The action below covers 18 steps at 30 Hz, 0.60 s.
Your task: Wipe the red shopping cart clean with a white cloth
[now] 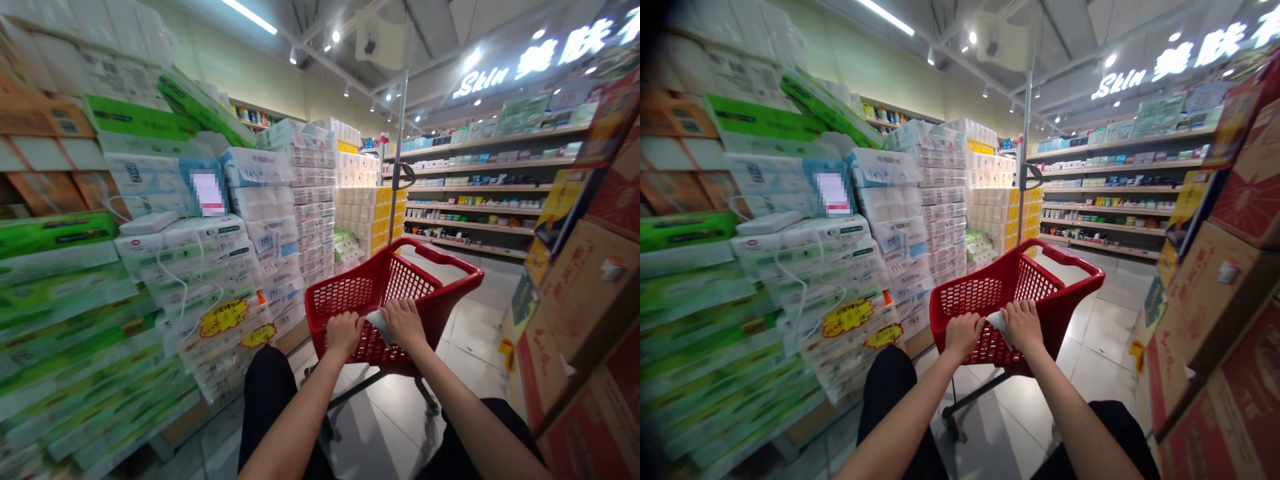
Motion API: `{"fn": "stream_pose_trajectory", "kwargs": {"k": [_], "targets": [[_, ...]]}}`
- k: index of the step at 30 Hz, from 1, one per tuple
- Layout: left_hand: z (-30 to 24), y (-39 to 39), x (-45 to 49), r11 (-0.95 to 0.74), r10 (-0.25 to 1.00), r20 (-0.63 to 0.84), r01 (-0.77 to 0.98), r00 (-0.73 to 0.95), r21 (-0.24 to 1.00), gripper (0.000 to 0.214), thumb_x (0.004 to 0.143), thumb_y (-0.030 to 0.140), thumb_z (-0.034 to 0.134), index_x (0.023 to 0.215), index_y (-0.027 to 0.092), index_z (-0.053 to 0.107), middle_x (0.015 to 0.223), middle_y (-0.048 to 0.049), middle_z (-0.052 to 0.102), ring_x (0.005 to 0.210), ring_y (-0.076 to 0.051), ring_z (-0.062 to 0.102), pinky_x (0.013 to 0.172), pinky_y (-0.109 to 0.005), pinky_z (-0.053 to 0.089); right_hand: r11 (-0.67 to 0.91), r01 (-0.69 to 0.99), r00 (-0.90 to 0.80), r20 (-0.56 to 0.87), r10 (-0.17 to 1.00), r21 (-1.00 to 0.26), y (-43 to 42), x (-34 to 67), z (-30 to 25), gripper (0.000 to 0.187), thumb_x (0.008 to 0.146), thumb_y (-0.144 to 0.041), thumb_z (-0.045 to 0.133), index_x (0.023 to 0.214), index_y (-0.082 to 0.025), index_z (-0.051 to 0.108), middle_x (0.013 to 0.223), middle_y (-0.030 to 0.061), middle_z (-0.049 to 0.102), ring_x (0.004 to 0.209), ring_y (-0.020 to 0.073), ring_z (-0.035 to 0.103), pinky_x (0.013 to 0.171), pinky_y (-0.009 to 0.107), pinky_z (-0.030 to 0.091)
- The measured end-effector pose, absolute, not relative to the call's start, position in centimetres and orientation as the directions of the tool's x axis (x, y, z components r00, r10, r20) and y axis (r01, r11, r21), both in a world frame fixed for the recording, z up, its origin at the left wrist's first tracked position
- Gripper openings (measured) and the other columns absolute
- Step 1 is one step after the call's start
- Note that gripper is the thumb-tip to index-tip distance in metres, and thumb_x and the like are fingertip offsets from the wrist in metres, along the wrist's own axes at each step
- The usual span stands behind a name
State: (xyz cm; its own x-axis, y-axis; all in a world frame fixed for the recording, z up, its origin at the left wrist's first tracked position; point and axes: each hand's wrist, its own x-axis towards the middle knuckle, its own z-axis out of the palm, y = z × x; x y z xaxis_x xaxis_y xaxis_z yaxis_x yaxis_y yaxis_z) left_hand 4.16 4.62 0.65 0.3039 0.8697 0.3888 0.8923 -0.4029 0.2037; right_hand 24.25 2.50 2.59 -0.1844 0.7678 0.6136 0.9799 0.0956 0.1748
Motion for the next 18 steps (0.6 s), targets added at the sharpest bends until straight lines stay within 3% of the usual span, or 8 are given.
{"fn": "stream_pose_trajectory", "kwargs": {"k": [3,8,13,18], "targets": [[0.3,3.9,3.7,-0.457,0.805,0.488,0.877,0.337,0.148,0.043,0.100,0.046,0.025,0.091,0.021,0.059,0.094,-0.0066,0.064,0.090,-0.020,0.058,0.079,-0.031,0.036,0.181,0.970,-0.244,0.606,0.757,0.165,2.2,24.1,2.8,0.035,0.099,-0.035,0.028,0.094,-0.023,0.060,0.091,0.0055,0.061,0.092,0.0223,0.047,0.095,0.039,0.024],[0.2,4.8,0.9,-0.477,0.788,0.491,0.873,0.373,0.103,0.039,0.099,0.048,0.031,0.089,0.022,0.058,0.088,-0.0043,0.062,0.082,-0.018,0.057,0.071,-0.029,0.034,0.314,0.927,-0.373,0.570,0.732,0.205,1.5,27.5,4.1,0.030,0.098,-0.035,0.034,0.094,-0.025,0.062,0.092,0.0050,0.062,0.092,0.0204,0.049,0.090,0.035,0.027],[-0.1,5.4,1.1,-0.463,0.793,0.484,0.882,0.369,0.085,0.039,0.099,0.050,0.031,0.090,0.022,0.057,0.087,-0.0034,0.062,0.080,-0.017,0.058,0.067,-0.027,0.034,0.264,0.935,-0.353,0.588,0.728,0.235,1.2,31.4,5.4,0.027,0.096,-0.032,0.036,0.095,-0.024,0.062,0.096,0.0065,0.061,0.098,0.0223,0.047,0.097,0.038,0.024],[-0.4,5.3,2.4,-0.455,0.800,0.490,0.882,0.346,0.119,0.041,0.099,0.050,0.029,0.091,0.022,0.057,0.088,-0.0037,0.063,0.080,-0.018,0.059,0.066,-0.027,0.034,0.151,0.972,-0.231,0.647,0.727,0.178,1.1,27.6,4.3,0.030,0.096,-0.031,0.033,0.090,-0.022,0.062,0.092,0.0081,0.061,0.097,0.0246,0.046,0.101,0.044,0.022]]}}
